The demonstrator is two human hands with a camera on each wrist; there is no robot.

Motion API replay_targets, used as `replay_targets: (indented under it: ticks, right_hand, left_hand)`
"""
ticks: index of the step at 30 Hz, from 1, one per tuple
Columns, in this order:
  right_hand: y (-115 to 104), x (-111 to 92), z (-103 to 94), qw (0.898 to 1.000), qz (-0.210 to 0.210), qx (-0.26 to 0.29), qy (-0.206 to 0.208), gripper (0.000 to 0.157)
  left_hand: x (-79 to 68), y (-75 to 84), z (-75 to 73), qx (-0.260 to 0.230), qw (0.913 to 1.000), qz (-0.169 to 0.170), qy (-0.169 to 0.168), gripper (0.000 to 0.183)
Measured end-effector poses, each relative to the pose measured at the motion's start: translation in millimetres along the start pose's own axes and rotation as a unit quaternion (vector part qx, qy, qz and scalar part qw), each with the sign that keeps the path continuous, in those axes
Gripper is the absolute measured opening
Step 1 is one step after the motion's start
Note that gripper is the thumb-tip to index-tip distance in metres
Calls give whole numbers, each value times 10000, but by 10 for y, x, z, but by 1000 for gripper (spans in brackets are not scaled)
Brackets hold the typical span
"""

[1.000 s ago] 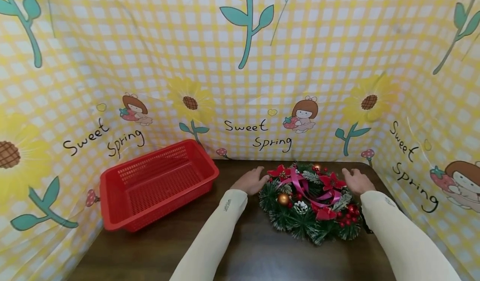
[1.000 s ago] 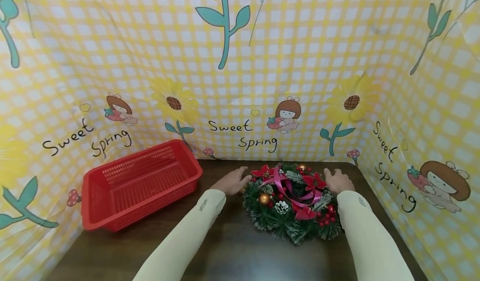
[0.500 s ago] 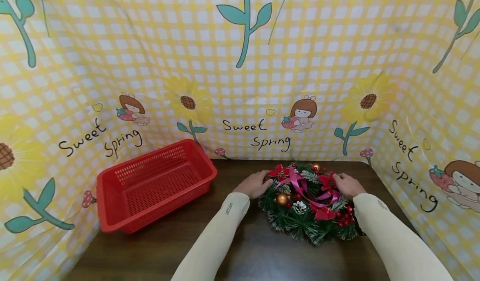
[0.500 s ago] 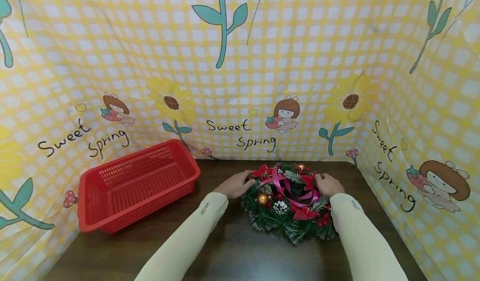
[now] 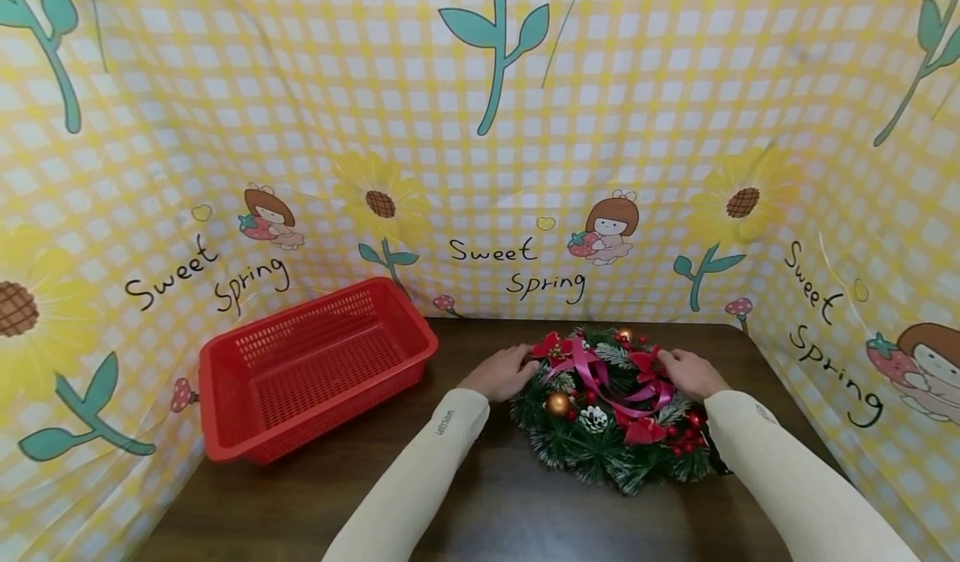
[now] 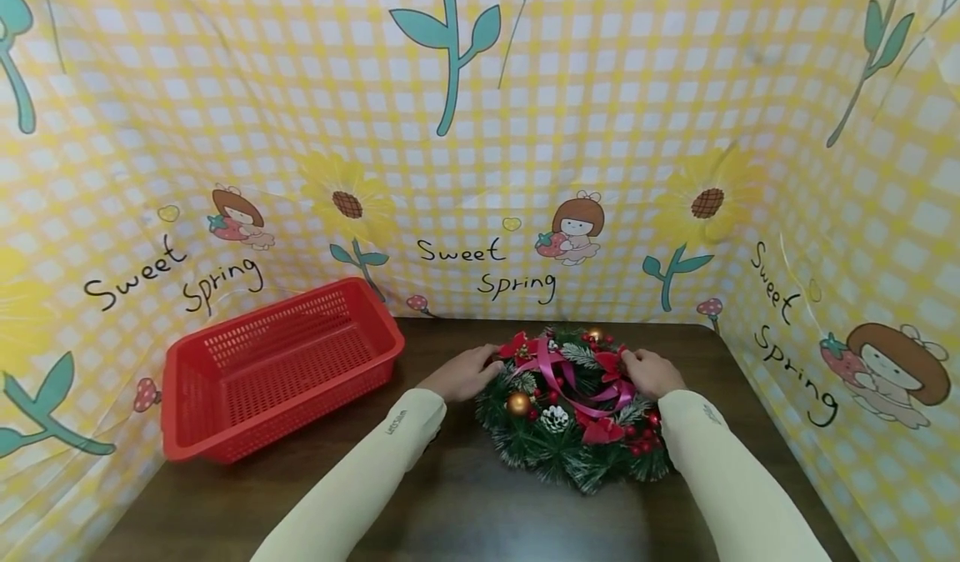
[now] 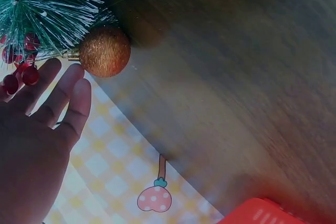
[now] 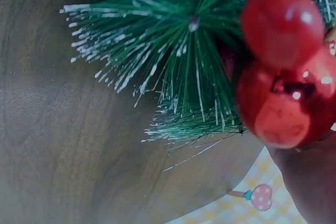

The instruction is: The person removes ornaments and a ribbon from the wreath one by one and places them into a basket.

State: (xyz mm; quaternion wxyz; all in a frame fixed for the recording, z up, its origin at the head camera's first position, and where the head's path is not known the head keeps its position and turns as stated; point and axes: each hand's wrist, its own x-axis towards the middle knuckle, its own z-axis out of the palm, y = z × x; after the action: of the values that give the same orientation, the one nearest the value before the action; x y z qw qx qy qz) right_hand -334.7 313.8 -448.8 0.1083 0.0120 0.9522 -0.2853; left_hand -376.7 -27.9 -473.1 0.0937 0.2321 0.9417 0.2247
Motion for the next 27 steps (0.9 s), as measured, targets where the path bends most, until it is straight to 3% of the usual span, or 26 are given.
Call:
replay_targets:
  ticks: [8,15,27]
  right_hand:
    - [-37,-45,118,9995,-256,89,146,69]
    - [-59,-130,243,9978,-433,453,235,76]
    - [-122,-228,309,9958,-685,606,34,85]
  left_hand:
    - [-185,-148,-2,-91,9999,30,89,58]
    - [-336,-238,9,-415,9985,74,337,55]
    - [-599,-407,-8,-542,9975,74,448,52]
